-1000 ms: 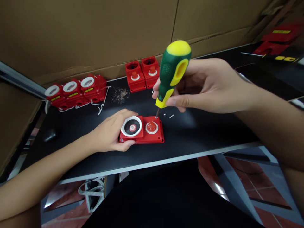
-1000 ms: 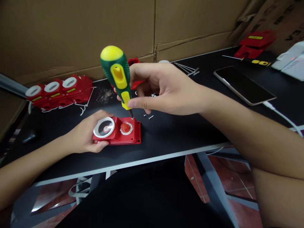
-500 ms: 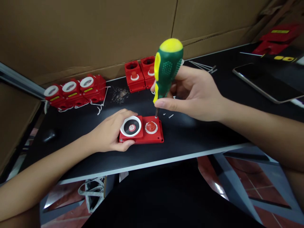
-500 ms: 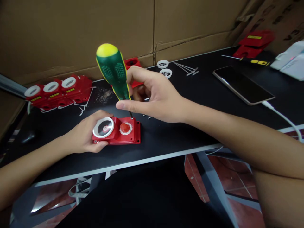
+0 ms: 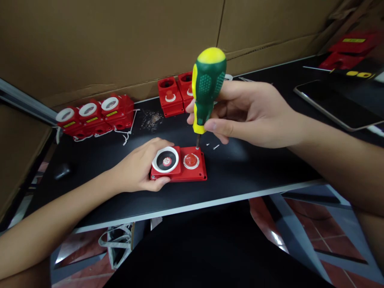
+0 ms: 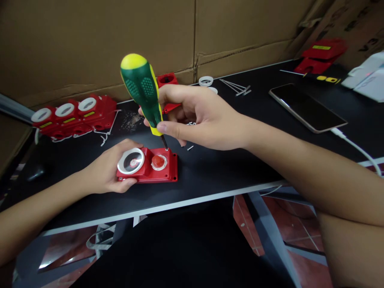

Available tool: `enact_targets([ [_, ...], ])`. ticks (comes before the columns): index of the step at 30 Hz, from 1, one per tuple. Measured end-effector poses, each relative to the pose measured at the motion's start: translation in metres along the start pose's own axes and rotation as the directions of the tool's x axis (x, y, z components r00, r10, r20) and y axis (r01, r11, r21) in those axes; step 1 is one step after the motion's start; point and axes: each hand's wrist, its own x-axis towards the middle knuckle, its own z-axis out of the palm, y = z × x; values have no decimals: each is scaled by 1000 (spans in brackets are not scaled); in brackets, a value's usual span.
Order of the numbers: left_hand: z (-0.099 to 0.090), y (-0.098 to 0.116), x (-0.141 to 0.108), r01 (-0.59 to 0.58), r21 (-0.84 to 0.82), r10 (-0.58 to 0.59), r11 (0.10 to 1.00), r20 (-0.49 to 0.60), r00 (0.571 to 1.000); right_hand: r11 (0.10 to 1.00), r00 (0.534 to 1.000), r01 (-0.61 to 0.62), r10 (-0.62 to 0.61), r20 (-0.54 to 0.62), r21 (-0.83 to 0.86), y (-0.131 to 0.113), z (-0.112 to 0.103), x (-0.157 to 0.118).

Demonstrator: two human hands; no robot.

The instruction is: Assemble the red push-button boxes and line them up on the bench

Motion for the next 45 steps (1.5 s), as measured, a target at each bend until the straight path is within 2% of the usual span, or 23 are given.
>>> enact_targets([
  [6, 0, -1, 0, 12, -3, -12, 1000, 5, 1000, 999, 993, -42, 46, -110, 33, 5, 6, 2],
  [14, 1, -2, -2, -1, 27, 1, 1000, 1, 1000, 998, 970, -53, 55, -235, 18, 31, 23, -2],
  [17, -1, -1, -2, 6, 33, -6, 999, 9, 1000, 998, 977, -52, 57, -205, 29, 28, 20, -2],
  [20, -1, 0, -2, 22, 20, -22, 1000, 14, 1000, 999, 985, -28, 35, -166, 41, 14, 11, -1],
  [25, 0, -1, -1, 22, -1, -22, 1000, 7, 1000, 994, 999, -41, 39, 23, 102, -4, -4, 1],
  [28, 0, -1, -1, 48, -13, -48, 999, 11, 999, 989, 997, -42, 33, 65, 140, -6, -5, 2],
  [35, -1, 0, -2, 37, -15, -37, 999, 0, 999, 979, 996, -69, 77, -35, 194, 0, 7, 4],
  [45, 0, 0, 0, 5, 40, -5, 999, 3, 1000, 996, 968, -39, 58, -243, 83, 20, 26, 4],
])
